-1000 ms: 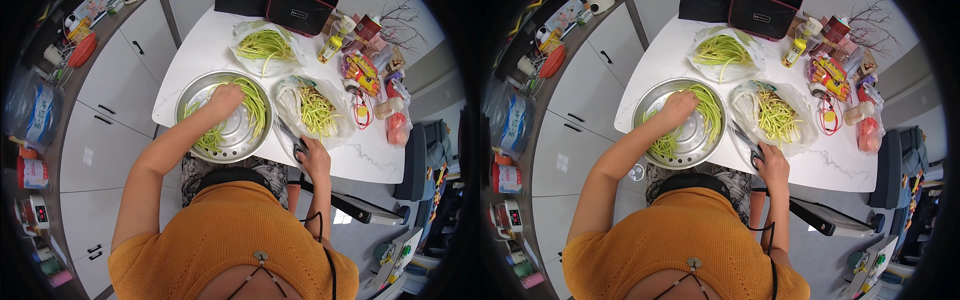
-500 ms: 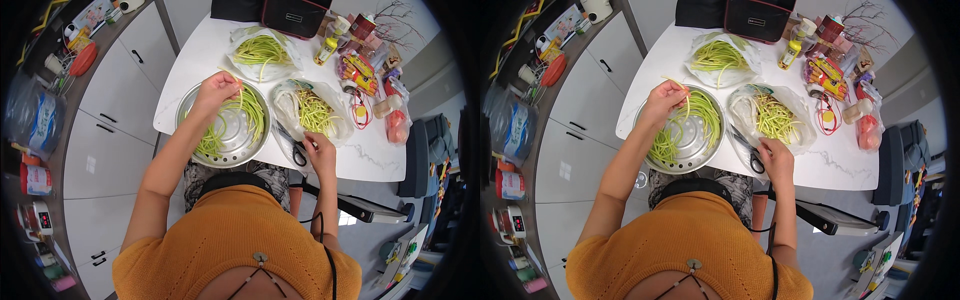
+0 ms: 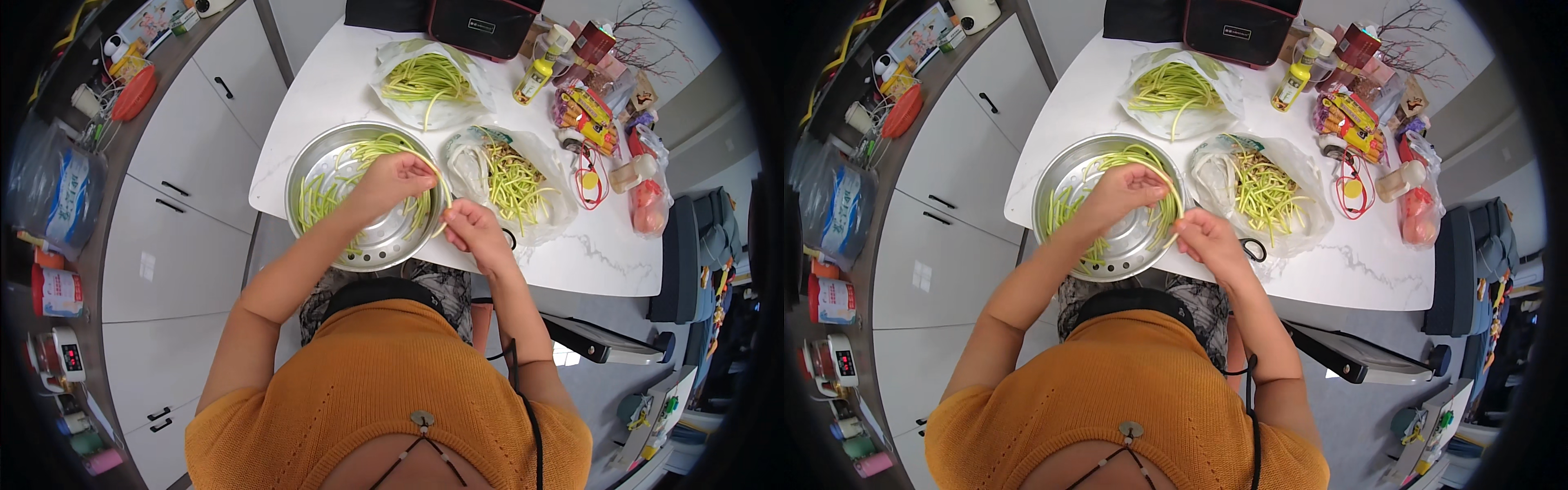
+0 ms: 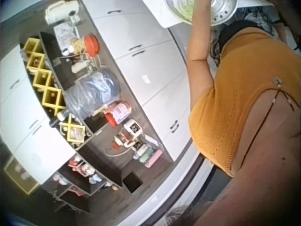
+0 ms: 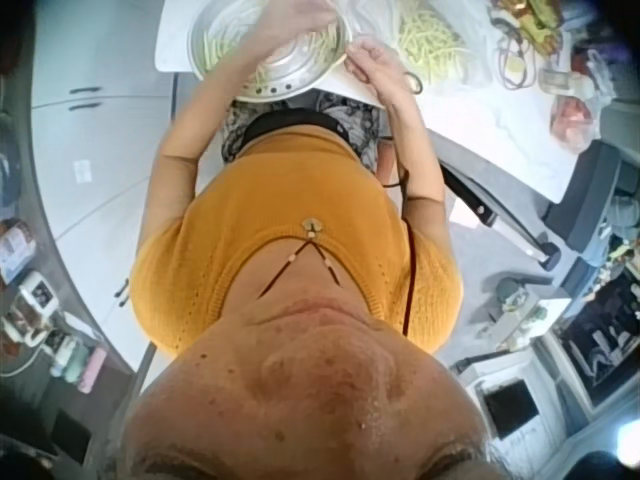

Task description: The person picks up green long beans, breaks off their ends by hand, and places the trimmed beans into a metal steamer tray.

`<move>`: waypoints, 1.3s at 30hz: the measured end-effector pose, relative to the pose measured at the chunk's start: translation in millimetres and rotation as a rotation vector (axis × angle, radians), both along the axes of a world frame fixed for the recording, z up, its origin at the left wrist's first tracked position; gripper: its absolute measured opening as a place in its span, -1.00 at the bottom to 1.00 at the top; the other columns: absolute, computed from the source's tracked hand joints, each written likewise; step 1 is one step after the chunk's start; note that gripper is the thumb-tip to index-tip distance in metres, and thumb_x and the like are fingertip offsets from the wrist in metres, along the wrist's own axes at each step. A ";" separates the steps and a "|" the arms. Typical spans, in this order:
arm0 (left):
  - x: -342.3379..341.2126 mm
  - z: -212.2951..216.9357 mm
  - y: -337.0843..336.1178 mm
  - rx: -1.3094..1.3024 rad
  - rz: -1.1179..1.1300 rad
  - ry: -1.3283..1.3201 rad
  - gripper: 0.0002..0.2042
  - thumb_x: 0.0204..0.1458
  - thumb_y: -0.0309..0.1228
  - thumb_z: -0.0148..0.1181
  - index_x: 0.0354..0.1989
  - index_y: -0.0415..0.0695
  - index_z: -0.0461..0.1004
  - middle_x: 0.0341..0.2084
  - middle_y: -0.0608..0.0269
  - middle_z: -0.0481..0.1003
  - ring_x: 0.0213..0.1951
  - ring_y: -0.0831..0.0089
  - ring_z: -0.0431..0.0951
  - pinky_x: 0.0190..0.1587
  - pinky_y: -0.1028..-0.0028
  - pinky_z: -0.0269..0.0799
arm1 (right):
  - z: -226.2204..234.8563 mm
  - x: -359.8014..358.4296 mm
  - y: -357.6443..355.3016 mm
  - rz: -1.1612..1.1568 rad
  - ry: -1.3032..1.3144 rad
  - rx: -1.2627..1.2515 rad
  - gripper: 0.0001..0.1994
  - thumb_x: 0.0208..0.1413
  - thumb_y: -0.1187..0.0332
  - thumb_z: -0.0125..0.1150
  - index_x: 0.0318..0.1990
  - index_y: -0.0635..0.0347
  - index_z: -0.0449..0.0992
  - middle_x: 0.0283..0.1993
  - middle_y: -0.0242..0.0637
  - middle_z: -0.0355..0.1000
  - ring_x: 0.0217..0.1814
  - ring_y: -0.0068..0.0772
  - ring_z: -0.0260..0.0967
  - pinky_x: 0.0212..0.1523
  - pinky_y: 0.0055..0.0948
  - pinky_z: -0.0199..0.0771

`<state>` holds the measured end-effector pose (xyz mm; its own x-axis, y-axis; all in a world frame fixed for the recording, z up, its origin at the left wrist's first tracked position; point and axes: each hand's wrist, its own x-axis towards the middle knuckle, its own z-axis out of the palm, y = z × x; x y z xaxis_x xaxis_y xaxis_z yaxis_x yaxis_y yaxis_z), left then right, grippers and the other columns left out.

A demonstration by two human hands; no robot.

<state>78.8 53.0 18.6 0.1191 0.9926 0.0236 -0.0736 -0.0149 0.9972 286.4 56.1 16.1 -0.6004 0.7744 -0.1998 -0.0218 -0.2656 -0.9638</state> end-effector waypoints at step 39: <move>-37.2 -38.9 37.4 0.424 -0.087 1.305 -0.95 -0.10 -0.47 0.10 -0.45 -0.13 0.46 -0.34 0.19 0.40 -0.17 0.19 0.43 -0.16 0.26 0.40 | -23.7 51.4 34.7 -0.535 -0.473 0.631 -0.87 0.08 0.39 0.17 -0.28 0.24 0.53 -0.62 -0.45 0.32 -0.57 -0.67 0.19 -0.50 -0.61 0.25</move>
